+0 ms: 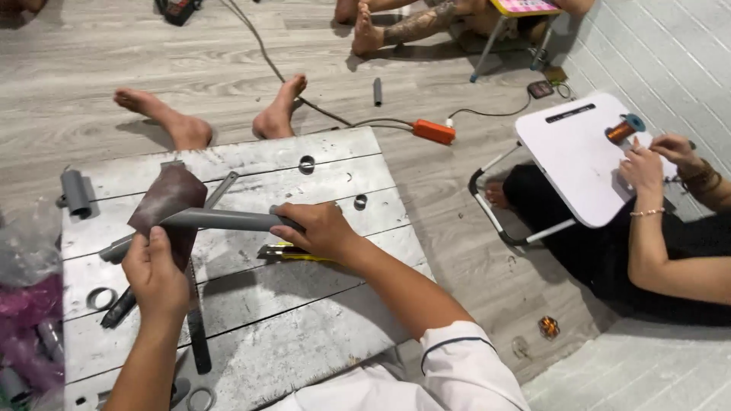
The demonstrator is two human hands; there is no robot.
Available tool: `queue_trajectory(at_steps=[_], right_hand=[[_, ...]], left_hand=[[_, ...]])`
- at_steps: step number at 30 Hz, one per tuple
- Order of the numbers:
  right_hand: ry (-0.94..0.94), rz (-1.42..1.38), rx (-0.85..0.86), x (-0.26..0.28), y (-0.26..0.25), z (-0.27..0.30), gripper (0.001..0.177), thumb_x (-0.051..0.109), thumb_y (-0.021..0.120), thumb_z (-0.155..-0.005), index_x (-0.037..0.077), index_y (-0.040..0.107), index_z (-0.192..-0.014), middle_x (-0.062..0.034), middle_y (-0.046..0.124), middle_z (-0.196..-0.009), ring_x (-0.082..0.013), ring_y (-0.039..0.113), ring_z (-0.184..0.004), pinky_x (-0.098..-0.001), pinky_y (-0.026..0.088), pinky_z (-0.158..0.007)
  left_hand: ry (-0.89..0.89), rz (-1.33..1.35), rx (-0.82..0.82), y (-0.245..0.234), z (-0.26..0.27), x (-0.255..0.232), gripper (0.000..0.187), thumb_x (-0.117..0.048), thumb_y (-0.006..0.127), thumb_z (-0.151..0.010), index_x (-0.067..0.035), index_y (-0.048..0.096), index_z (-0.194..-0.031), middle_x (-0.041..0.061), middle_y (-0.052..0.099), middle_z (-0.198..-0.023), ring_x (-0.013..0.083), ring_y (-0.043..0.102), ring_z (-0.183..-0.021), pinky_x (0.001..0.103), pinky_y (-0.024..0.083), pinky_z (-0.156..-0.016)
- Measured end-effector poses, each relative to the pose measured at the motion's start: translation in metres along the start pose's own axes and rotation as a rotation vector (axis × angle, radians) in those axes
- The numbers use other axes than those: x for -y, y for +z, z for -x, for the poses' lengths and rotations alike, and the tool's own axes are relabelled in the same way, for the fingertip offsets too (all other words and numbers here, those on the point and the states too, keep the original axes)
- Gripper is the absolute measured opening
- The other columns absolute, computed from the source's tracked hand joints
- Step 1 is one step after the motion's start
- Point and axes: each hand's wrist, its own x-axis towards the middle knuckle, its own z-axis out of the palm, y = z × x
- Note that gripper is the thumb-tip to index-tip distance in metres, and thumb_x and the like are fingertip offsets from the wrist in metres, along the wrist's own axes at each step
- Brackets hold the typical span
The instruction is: Sanding the ends of PVC pipes and fitting them into connectors on a floor-level workbench.
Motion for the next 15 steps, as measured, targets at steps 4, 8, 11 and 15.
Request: queue_trajectory(at_steps=[4, 8, 11, 15], right_hand=[[0.047, -0.049, 0.043, -0.003, 0.000, 0.004, 0.034, 0.048, 0.054, -0.096, 0.016, 0.065, -0.102, -0.0108, 0.071, -0.071, -0.0290, 0.073, -0.070, -0.0356, 0.057, -0.062], [0.150, -0.161, 0.171, -0.015, -0.003, 0.004, 0.031, 0.046, 0.055, -0.096, 0.016, 0.064, -0.099, -0.0100, 0.068, -0.065, -0.0314, 0.070, -0.064, -0.0375, 0.055, -0.060], [0.118, -0.120, 0.234, -0.006, -0.004, 0.001, 0.031, 0.045, 0.059, -0.093, 0.015, 0.063, -0.100, -0.0116, 0.068, -0.070, -0.0339, 0.070, -0.068, -0.0405, 0.055, -0.061], [-0.089, 0.263, 0.037, -0.020, 0.014, 0.005, 0.031, 0.043, 0.062, -0.092, 0.017, 0.061, -0.107, -0.0068, 0.061, -0.079, -0.0298, 0.068, -0.073, -0.0394, 0.055, -0.061]], left_hand=[[0.150, -0.182, -0.133, 0.004, 0.005, 0.004, 0.034, -0.017, 0.050, -0.115, 0.002, 0.056, -0.087, 0.017, 0.051, -0.068, 0.0197, 0.047, -0.072, 0.036, 0.039, -0.068], [0.162, -0.209, -0.091, 0.008, 0.004, -0.010, 0.027, -0.016, 0.060, -0.108, 0.002, 0.065, -0.088, 0.015, 0.064, -0.072, 0.0196, 0.059, -0.075, 0.038, 0.047, -0.072], [0.140, -0.212, -0.063, 0.006, 0.003, -0.011, 0.023, -0.015, 0.065, -0.106, 0.001, 0.067, -0.089, 0.014, 0.065, -0.072, 0.0173, 0.059, -0.075, 0.037, 0.048, -0.072], [0.112, -0.179, -0.037, 0.006, 0.003, -0.013, 0.029, -0.017, 0.067, -0.105, -0.002, 0.065, -0.080, 0.006, 0.058, -0.064, 0.0128, 0.048, -0.065, 0.034, 0.044, -0.066]])
